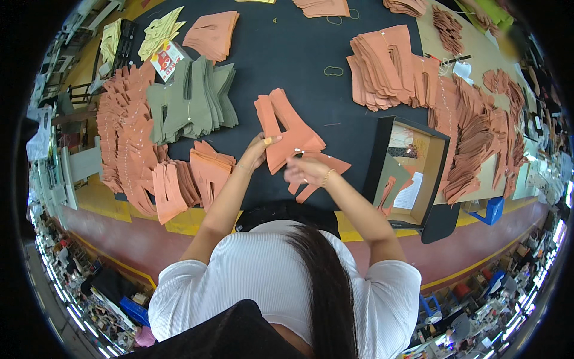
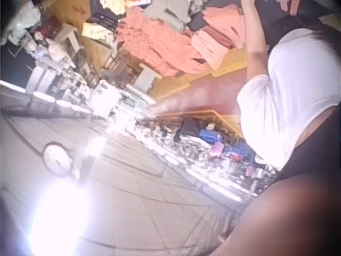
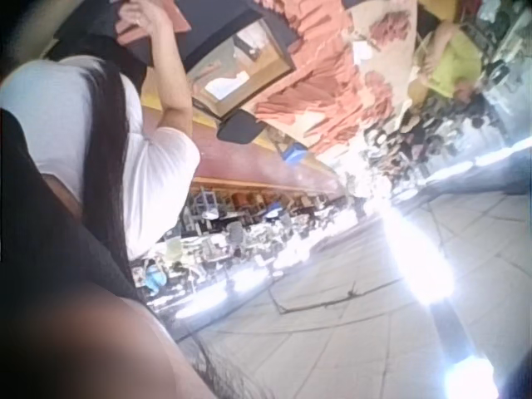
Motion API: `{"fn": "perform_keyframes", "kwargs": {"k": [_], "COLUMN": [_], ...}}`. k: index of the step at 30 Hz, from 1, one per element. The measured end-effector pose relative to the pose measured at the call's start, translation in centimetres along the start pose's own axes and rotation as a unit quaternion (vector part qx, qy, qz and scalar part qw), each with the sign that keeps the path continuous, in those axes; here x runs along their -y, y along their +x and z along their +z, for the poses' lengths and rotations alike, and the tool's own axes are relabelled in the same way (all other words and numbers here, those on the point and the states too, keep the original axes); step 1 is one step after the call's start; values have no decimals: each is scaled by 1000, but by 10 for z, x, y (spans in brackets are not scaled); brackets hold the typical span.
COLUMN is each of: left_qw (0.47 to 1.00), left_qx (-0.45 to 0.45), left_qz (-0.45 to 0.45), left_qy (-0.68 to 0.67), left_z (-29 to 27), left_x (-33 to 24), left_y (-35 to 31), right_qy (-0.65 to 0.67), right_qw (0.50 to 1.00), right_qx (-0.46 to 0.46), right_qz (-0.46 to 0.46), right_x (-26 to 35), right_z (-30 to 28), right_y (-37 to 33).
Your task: The person gathers and aligns stacks of green and pink fabric pieces on a table, then inserts pins into the aligned edges to hold them together. The pinned stacks are placed back on the table.
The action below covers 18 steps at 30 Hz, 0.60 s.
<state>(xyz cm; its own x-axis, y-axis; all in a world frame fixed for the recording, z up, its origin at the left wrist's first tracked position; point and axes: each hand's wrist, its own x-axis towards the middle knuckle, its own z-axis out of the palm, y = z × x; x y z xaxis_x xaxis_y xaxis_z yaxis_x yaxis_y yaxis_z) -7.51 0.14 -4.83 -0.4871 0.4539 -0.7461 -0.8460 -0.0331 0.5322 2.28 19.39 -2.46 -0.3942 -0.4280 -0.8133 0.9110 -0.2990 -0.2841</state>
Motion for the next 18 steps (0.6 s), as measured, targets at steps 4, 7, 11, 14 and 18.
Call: {"fn": "perform_keyframes", "kwargs": {"k": [4,7,11,14,18], "left_qw": [998,1000,997,995,998], "left_qx": [-53,-25,39,29,28], "left_qz": [8,14,66,97,43], "left_qy": [19,-2,-33,-21,-46], "left_z": [3,3,6,12,17], "left_x": [5,5,4,-1,-8], "left_y": [8,13,9,4,-6], "right_qy": [-198,-427,-423,-448,-469], "right_qw": [945,631,557,585,538], "right_qx": [-71,-418,-534,-561,-523], "right_qz": [-249,-494,-475,-377,-466], "right_x": [55,122,169,178,164], "right_z": [-41,-72,-90,-90,-90], "right_y": [-11,27,70,84,78]}}
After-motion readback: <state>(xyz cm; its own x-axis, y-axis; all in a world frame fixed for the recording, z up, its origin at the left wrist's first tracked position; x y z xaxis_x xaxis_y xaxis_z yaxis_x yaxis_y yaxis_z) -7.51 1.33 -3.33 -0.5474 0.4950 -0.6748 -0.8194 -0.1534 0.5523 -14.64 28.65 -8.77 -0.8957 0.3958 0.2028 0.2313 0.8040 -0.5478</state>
